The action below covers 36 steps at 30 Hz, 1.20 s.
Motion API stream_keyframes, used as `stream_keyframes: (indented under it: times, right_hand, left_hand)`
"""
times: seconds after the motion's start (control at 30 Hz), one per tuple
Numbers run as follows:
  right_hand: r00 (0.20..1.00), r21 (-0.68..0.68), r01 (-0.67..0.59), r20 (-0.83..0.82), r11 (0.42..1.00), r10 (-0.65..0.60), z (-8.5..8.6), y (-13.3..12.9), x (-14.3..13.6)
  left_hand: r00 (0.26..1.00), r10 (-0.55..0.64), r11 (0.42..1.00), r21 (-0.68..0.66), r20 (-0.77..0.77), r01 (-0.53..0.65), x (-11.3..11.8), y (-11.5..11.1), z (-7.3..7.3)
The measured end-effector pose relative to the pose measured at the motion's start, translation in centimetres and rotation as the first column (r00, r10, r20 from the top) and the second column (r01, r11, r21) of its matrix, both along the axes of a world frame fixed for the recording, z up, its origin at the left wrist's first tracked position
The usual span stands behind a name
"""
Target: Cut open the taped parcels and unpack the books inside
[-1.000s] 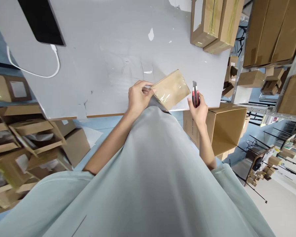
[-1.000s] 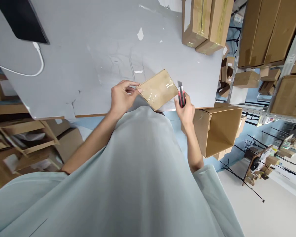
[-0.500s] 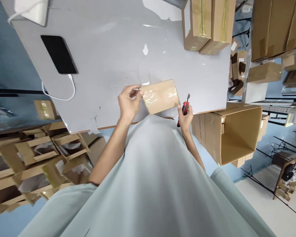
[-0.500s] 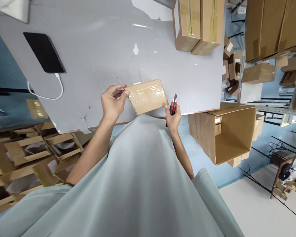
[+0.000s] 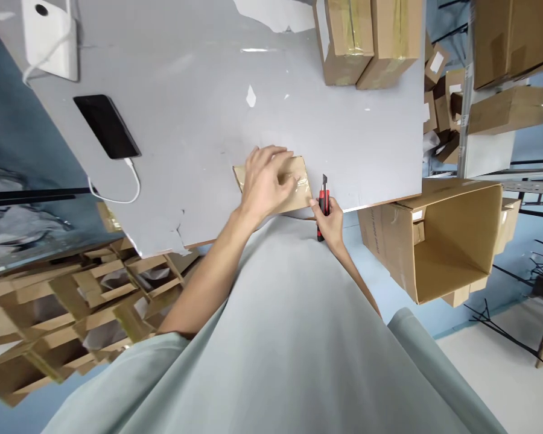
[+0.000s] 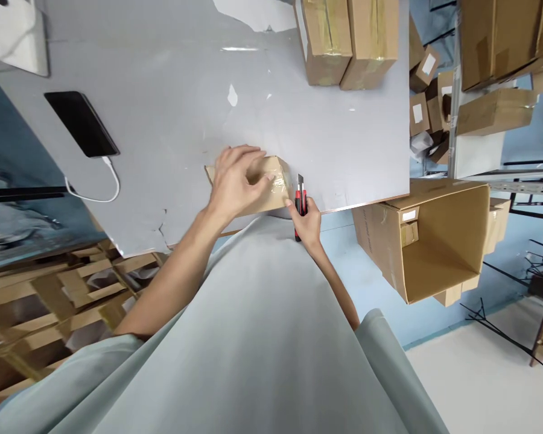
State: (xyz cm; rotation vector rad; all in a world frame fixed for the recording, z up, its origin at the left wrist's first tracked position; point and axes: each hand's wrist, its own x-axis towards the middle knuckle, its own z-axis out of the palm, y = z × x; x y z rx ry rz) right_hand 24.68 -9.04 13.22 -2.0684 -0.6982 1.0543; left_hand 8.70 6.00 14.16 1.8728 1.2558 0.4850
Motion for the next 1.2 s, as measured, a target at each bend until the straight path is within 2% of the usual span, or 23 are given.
stream_keyframes:
  times: [0.1, 0.2, 0.3, 0.4, 0.47, 0.57, 0.8, 0.87, 1.07, 1.2]
  right_hand:
    - [0.998, 0.062, -0.033, -0.046, 0.998, 0.036, 0.2, 0.0, 0.6]
    - [0.990, 0.069, -0.133, -0.041, 0.989, 0.136, 0.8, -0.1, 1.0]
    - [0.950, -0.032, -0.283, 0.126, 0.959, 0.285, 2.4, 0.2, 1.1]
    - [0.848, -0.194, -0.387, 0.307, 0.901, 0.431, 4.6, 1.0, 1.1]
    - [0.788, -0.277, -0.418, 0.363, 0.865, 0.497, 5.7, 1.7, 1.0]
    - [0.736, -0.343, -0.431, 0.403, 0.835, 0.545, 6.3, 2.5, 0.8]
    - [0.689, -0.414, -0.405, 0.447, 0.815, 0.570, 5.7, 3.0, 0.0]
    - [0.671, -0.485, -0.383, 0.439, 0.786, 0.598, 6.3, 3.5, -0.6]
    - [0.605, -0.696, -0.310, 0.382, 0.648, 0.699, 8.9, 5.9, -3.3]
    - [0.580, -0.709, -0.288, 0.406, 0.644, 0.706, 9.7, 7.2, -4.3]
  left_hand:
    - [1.000, -0.016, 1.000, -0.023, -0.004, 0.016, 1.0, -0.1, -0.7]
    - [1.000, -0.004, 1.000, -0.029, 0.010, 0.004, 0.8, -0.3, -1.2]
    - [1.000, -0.003, 0.999, -0.034, 0.020, 0.003, 0.5, -0.5, -1.4]
    - [0.999, -0.013, 0.999, -0.041, 0.044, 0.015, 0.5, -0.6, -1.4]
    - [0.998, -0.013, 0.999, -0.046, 0.068, 0.016, 0.6, -0.7, -1.4]
    - [0.995, -0.004, 0.998, -0.066, 0.095, 0.010, 0.6, -0.7, -1.5]
    - [0.988, -0.025, 0.998, -0.060, 0.149, 0.035, 0.4, -0.9, -2.0]
    - [0.987, -0.037, 0.998, -0.038, 0.154, 0.044, 0.4, -0.9, -2.4]
    - [0.991, -0.082, 0.996, 0.029, 0.108, 0.079, 0.2, -1.1, -2.9]
    - [0.990, -0.071, 0.995, 0.073, 0.120, 0.062, 0.2, -1.3, -3.2]
